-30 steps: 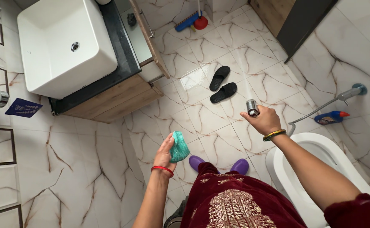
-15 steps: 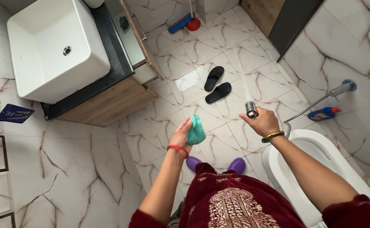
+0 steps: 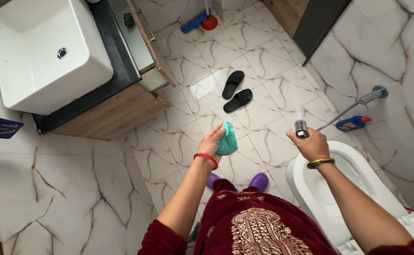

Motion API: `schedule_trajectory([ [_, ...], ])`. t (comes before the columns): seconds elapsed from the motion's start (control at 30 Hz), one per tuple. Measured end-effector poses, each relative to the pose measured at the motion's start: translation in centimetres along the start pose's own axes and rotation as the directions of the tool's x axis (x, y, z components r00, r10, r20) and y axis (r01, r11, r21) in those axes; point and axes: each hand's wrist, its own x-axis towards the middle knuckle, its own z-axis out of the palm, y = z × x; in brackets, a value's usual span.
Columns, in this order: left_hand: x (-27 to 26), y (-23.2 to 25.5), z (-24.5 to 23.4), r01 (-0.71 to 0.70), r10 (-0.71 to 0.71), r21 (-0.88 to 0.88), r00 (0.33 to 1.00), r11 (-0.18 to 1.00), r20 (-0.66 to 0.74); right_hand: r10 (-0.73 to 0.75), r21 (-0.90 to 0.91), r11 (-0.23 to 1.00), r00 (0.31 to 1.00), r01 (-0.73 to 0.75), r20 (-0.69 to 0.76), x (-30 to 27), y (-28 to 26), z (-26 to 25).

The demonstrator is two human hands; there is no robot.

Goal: The person retrieves a sponge from a drawer, applies a white cleaning substance from a container to it, and then uses the sponge to scrub the exterior and interior surfaces of a toilet. The person also uses a hand-held sprayer to rinse the toilet and the floor around it.

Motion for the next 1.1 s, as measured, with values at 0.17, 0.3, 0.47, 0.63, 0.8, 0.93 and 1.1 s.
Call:
schedule_trajectory([
  [0.17, 0.0, -0.6, -0.7, 0.009, -0.009, -0.005, 1.000, 1.000, -0.029, 0.035, -0.008, 0.999, 0.999, -0.035, 0.005, -0.3, 2.7, -0.2],
  [0.3, -0.2, -1.1, -2.2, -0.002, 0.000, -0.046, 0.999, 0.999, -0.053, 0.128, 0.046, 0.990, 0.989, -0.131, 0.074, -0.6, 4.8, 0.0],
  [0.47, -0.8, -1.7, -6.0, -0.039, 0.030, -0.078, 0.992, 0.996, -0.124, 0.129, 0.083, 0.985, 0.962, -0.153, 0.239, -0.5, 6.7, 2.2],
  [0.63, -2.3, -3.1, -11.2, -0.113, 0.073, -0.194, 0.976, 0.975, -0.207, 0.019, 0.113, 0.990, 0.886, -0.081, 0.463, -1.5, 4.8, 5.9],
  [0.8, -5.4, -3.7, -16.4, -0.187, 0.113, -0.218, 0.943, 0.958, -0.313, 0.017, 0.149, 0.976, 0.734, -0.160, 0.679, -3.5, -1.1, 8.8],
  [0.93, -8.0, -3.9, -21.1, -0.232, 0.098, -0.267, 0.896, 0.935, -0.433, -0.048, 0.156, 0.983, 0.677, -0.100, 0.734, -5.0, -5.3, 10.4],
  [1.1, -11.6, -5.4, -27.9, -0.361, 0.173, -0.338, 0.862, 0.869, -0.476, -0.149, 0.167, 0.986, 0.571, 0.021, 0.808, -6.8, -8.4, 12.7],
])
